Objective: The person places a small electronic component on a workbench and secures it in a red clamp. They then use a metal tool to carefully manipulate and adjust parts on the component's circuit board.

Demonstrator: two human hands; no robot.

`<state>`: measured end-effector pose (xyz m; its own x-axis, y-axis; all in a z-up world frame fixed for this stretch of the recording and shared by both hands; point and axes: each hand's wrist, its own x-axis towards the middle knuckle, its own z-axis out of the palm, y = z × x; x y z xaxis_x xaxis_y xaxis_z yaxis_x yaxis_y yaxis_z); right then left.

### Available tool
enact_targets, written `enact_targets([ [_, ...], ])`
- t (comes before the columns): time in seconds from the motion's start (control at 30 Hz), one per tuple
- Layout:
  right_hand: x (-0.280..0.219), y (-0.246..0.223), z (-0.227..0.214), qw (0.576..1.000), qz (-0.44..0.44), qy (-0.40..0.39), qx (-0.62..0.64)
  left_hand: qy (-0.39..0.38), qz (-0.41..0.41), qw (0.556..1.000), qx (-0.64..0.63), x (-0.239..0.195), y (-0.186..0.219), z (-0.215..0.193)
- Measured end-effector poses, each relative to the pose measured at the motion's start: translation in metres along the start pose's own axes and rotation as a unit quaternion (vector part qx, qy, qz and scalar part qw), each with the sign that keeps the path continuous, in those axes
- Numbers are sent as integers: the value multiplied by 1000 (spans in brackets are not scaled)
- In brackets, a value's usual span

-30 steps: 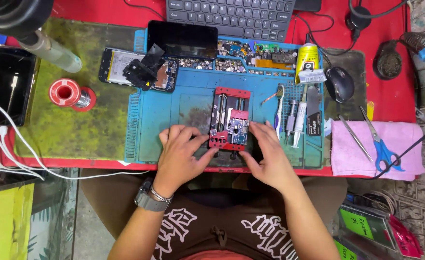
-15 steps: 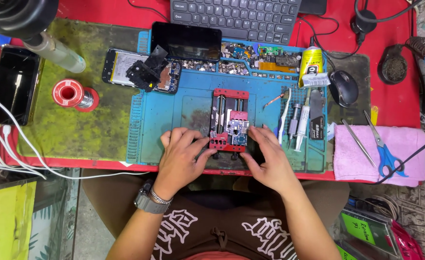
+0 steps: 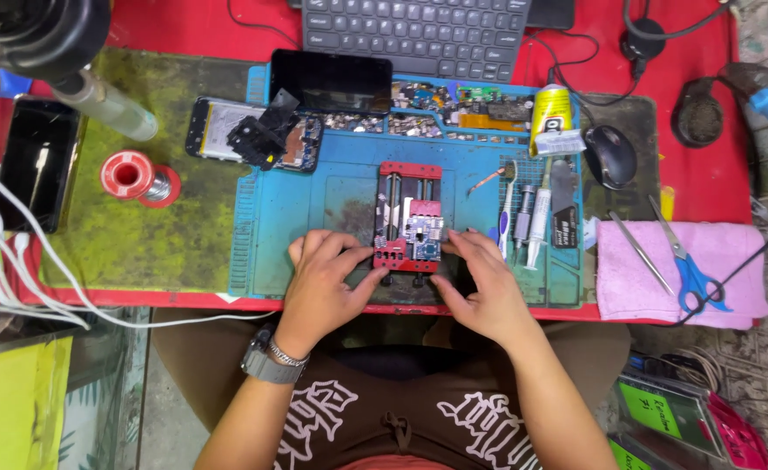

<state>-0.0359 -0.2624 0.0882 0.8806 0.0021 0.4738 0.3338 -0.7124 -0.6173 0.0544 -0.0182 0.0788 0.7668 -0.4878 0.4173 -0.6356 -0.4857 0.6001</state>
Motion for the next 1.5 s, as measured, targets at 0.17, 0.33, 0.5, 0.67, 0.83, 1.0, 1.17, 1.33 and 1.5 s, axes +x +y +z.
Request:
enact_targets([
  [0.17,-17,-4,-25,995,27,74,-67,-3,-1,1000,-18,-3,-4,1],
  [0.33,-34,-14,-44,977,69,146,-142,31,-4,999,-31,-4,-4,2],
  [0.5,-54,-6,-63,957,122,190,-183,72,-14,996,-52,-10,-10,2],
  [0.67,-72,38,-111,912,226,161,-303,47,-9,997,-65,-12,-7,0],
  [0.83,-99,115,-148,832,244,86,-491,84,9,994,-72,-8,-2,-4],
  [1.0,-106,120,-148,829,255,109,-485,53,-44,995,-77,-10,-4,0],
  [1.17,-94,72,-132,880,226,175,-380,63,-32,994,-78,-10,-1,-2],
  [1.33,-79,-13,-72,935,280,126,-179,99,84,985,-117,-15,22,-2],
  [1.5,-60,-83,-16,984,145,-19,102,-24,-44,900,-432,-47,82,1],
])
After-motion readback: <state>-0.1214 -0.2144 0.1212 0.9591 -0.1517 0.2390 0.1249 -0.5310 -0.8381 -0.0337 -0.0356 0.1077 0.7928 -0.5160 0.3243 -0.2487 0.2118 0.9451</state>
